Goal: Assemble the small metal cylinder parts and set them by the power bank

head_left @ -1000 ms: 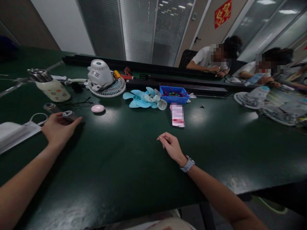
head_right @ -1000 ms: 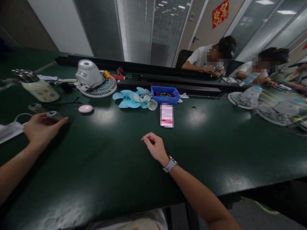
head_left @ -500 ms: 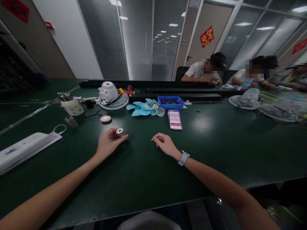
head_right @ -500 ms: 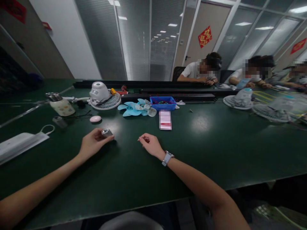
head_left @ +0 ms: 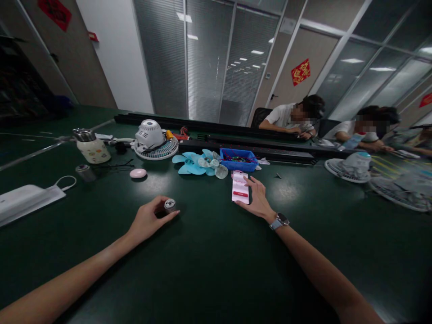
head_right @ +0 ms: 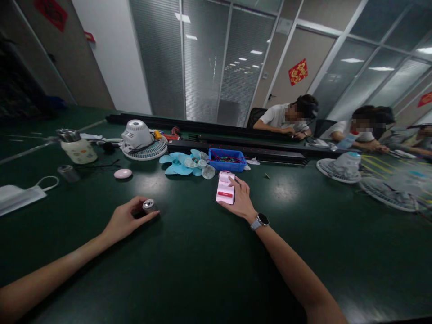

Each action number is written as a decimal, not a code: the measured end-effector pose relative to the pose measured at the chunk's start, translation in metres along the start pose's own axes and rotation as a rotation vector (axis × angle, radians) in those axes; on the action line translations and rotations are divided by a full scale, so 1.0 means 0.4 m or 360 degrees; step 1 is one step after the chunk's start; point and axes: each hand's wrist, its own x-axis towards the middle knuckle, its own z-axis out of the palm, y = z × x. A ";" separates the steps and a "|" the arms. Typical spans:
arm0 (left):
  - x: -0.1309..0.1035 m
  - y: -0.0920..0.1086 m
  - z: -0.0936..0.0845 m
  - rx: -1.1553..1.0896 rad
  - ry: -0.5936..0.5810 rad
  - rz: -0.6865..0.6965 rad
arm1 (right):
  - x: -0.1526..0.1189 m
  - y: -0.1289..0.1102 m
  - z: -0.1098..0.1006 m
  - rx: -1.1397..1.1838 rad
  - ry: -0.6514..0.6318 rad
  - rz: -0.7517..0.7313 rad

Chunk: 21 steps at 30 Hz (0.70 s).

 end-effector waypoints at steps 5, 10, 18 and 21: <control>-0.001 0.007 -0.002 0.0000 0.0002 -0.0014 | 0.009 0.001 0.019 -0.0004 -0.0131 -0.0004; 0.001 0.005 0.002 -0.0060 0.0012 0.0004 | 0.002 -0.011 0.006 0.0040 -0.0129 -0.0030; 0.005 0.006 -0.009 -0.0171 -0.0052 -0.0006 | -0.004 -0.009 0.005 -0.0026 0.0134 0.0064; 0.008 -0.002 -0.008 -0.0162 -0.0054 0.0002 | 0.003 0.006 0.005 -0.0037 0.0194 0.0143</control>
